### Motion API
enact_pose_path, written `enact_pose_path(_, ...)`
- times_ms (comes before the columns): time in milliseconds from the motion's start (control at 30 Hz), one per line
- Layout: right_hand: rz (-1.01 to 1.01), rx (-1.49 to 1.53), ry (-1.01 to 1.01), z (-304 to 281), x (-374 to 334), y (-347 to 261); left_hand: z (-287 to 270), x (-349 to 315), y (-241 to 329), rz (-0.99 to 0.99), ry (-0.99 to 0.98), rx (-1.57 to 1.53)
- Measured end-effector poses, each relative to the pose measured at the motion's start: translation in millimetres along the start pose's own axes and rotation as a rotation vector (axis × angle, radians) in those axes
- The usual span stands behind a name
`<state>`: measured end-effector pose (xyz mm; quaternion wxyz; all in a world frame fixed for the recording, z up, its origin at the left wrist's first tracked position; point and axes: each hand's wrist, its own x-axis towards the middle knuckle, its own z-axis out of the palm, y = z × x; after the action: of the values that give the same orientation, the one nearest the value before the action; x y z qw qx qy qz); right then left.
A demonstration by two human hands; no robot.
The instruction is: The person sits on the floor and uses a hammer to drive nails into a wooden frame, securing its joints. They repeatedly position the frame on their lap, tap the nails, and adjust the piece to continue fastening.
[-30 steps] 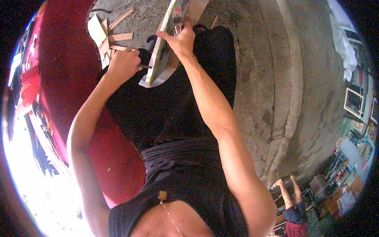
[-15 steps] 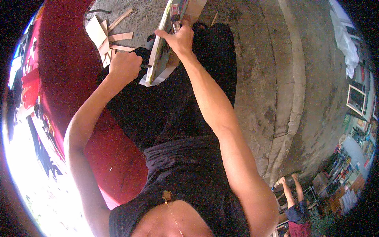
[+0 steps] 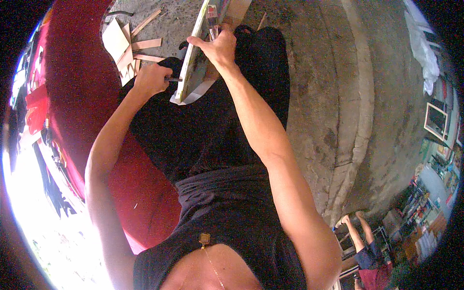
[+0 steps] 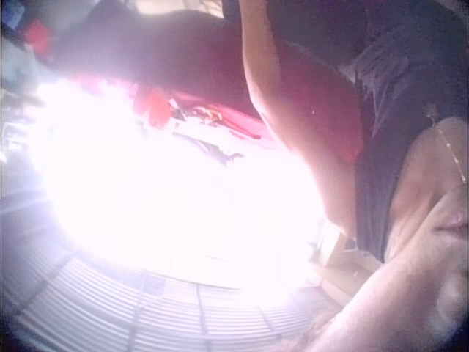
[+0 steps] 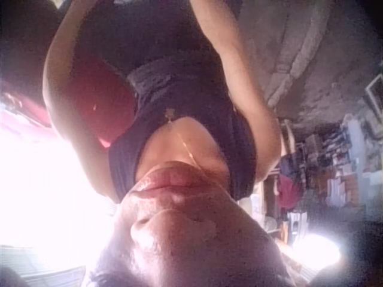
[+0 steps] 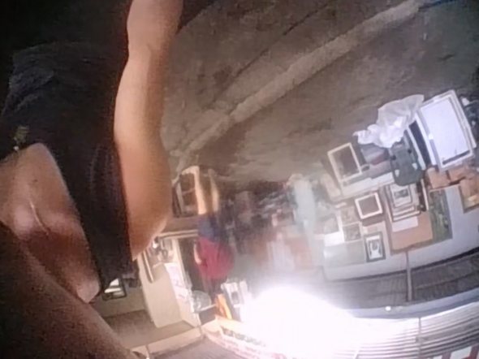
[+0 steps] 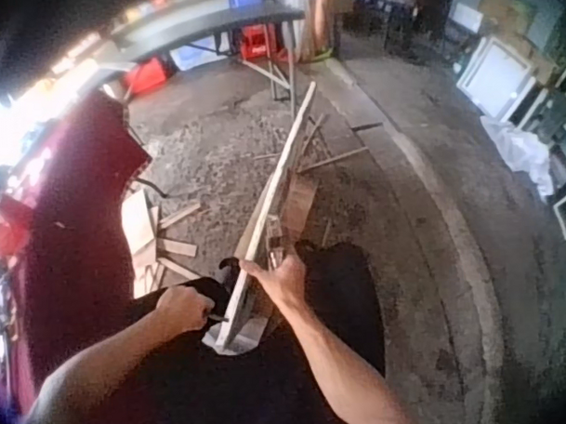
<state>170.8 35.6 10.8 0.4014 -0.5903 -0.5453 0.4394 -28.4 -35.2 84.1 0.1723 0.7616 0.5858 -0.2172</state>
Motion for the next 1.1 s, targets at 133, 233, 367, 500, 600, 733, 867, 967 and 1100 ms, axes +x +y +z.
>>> enact_pose_path(133,-0.037,-0.021,-0.016,-5.7,-4.3,-11.0,23.4,7.1,-14.0,0.068,0.092,-0.118)
enact_pose_path(233,-0.047,0.038,-0.010,-8.7,-5.7,-16.5,35.5,9.6,-23.2,0.109,0.162,-0.189)
enact_pose_path(367,-0.056,0.070,-0.025,-25.4,-17.1,-48.3,52.0,15.3,-36.9,0.176,0.221,-0.300)
enact_pose_path(500,-0.206,0.219,-0.113,-35.5,-26.8,-51.0,52.6,18.2,-39.6,0.201,0.209,-0.343)
enact_pose_path(600,-0.056,0.202,-0.284,-54.5,-49.0,-86.4,65.0,21.1,-38.5,0.234,0.315,-0.401)
enact_pose_path(733,-0.006,0.022,-0.534,-81.9,-72.3,-128.0,70.4,28.8,-35.9,0.295,0.278,-0.452)
enact_pose_path(867,-0.108,-0.359,-0.761,-91.1,-72.9,-148.4,82.8,29.4,-33.3,0.310,0.348,-0.550)
enact_pose_path(967,-0.122,-0.556,-0.841,-81.7,-74.9,-129.7,81.5,31.6,-30.8,0.320,0.331,-0.555)
enact_pose_path(1100,-0.095,-0.636,-0.894,-65.2,-78.9,-115.8,90.6,34.6,-29.4,0.337,0.372,-0.559)
